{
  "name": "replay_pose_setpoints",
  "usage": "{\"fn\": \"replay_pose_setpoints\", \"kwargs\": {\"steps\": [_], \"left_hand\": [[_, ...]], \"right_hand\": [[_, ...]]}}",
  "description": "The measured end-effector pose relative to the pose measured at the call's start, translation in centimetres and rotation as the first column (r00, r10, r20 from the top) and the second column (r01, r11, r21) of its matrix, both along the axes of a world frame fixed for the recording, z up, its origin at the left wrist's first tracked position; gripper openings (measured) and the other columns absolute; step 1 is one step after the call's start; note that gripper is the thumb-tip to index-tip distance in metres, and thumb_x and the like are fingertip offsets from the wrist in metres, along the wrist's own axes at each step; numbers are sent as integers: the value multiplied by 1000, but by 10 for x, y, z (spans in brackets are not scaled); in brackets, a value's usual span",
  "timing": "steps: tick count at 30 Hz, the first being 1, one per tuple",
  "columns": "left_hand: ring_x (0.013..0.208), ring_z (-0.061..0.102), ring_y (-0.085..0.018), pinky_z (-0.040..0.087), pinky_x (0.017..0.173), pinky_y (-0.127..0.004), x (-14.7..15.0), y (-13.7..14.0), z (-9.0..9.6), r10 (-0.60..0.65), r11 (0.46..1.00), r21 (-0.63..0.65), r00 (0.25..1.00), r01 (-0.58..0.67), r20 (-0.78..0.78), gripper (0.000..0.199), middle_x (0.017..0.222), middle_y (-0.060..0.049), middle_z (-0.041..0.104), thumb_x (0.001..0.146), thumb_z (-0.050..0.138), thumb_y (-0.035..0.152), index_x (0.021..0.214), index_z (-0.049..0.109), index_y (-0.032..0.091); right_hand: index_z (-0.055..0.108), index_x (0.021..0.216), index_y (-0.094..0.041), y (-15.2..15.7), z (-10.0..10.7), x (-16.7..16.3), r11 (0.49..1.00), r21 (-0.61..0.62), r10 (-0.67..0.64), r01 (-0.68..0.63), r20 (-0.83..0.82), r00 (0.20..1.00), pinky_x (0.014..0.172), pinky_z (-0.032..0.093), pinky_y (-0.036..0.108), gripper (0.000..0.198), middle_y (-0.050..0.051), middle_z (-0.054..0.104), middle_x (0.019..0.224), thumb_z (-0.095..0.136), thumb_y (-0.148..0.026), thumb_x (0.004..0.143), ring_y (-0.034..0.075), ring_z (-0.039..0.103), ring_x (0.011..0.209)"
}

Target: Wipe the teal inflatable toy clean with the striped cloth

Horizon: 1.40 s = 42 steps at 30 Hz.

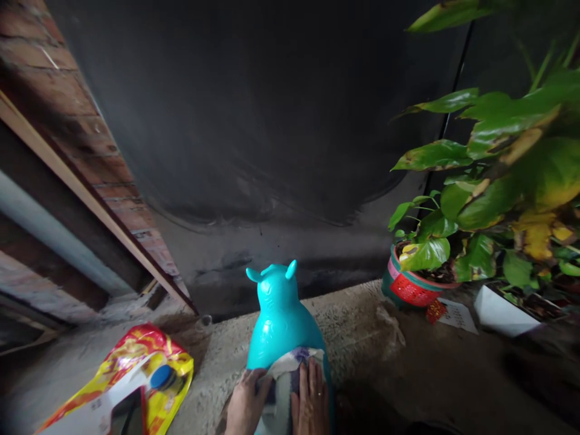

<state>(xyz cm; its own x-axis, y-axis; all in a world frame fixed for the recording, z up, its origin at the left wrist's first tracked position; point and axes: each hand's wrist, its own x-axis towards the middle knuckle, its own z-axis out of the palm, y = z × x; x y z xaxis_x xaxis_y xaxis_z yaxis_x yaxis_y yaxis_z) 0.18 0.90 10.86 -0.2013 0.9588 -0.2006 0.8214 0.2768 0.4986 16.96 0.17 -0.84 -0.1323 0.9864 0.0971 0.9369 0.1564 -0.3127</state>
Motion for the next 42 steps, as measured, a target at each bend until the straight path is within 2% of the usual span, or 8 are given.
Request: {"fn": "replay_pose_setpoints", "kwargs": {"steps": [6,14,20,23,28,33,38,42], "left_hand": [[88,68,-19,43,72,-27,-9,22,5,32,994,-103,999,-32,4,39,91,-8,75,94,34,41,85,67,23],[93,69,-24,45,75,-31,-15,31,5,41,989,-143,998,-47,-43,40,93,-12,75,92,35,42,84,69,21],[104,62,-21,43,93,-31,-9,14,0,68,998,20,996,-67,-58,42,106,-10,69,92,31,37,107,66,19],[103,62,-22,45,91,-32,-3,6,-10,76,995,66,996,-73,-54,37,109,-9,67,90,37,35,108,66,20],[94,65,-20,48,87,-30,-19,30,-12,105,989,109,994,-102,-30,41,96,-7,71,93,30,38,94,68,21],[105,63,-24,48,96,-37,-32,51,-2,216,961,197,972,-195,-90,46,108,-14,69,92,28,30,115,62,12],[125,55,-22,47,106,-36,-2,-3,-59,-15,946,316,982,74,-186,44,131,-11,64,86,38,25,121,63,16],[129,52,-25,45,108,-41,15,-41,-113,-77,929,319,940,188,-332,44,134,-12,59,84,41,20,122,64,17]], "right_hand": [[48,140,-24,12,55,12,991,-129,40,-35,36,999,99,45,61,49,15,45,147,36,-44,96,36,45,132],[40,145,-17,84,112,2,996,-21,84,-85,-33,996,94,52,35,57,15,61,129,49,-30,90,26,62,113],[44,142,-19,51,67,-9,980,178,93,-85,-39,995,104,47,44,48,12,48,144,37,-34,97,28,48,131],[48,140,-25,16,44,-15,981,105,165,-162,-21,986,103,47,54,47,9,39,150,42,-33,94,33,39,136],[29,149,-24,20,65,-17,968,-87,227,-236,-101,969,113,28,61,54,6,12,158,33,-38,98,33,12,145],[22,151,-28,41,85,-8,930,-99,332,-353,-179,926,116,19,60,55,3,5,158,32,-41,98,30,4,146],[32,148,-28,16,55,7,898,-185,382,-399,-121,916,110,28,65,60,8,16,154,48,-35,91,36,18,143],[33,147,-33,-7,22,15,943,-91,314,-319,-64,947,105,40,60,66,7,25,152,55,-26,85,35,30,139]]}}
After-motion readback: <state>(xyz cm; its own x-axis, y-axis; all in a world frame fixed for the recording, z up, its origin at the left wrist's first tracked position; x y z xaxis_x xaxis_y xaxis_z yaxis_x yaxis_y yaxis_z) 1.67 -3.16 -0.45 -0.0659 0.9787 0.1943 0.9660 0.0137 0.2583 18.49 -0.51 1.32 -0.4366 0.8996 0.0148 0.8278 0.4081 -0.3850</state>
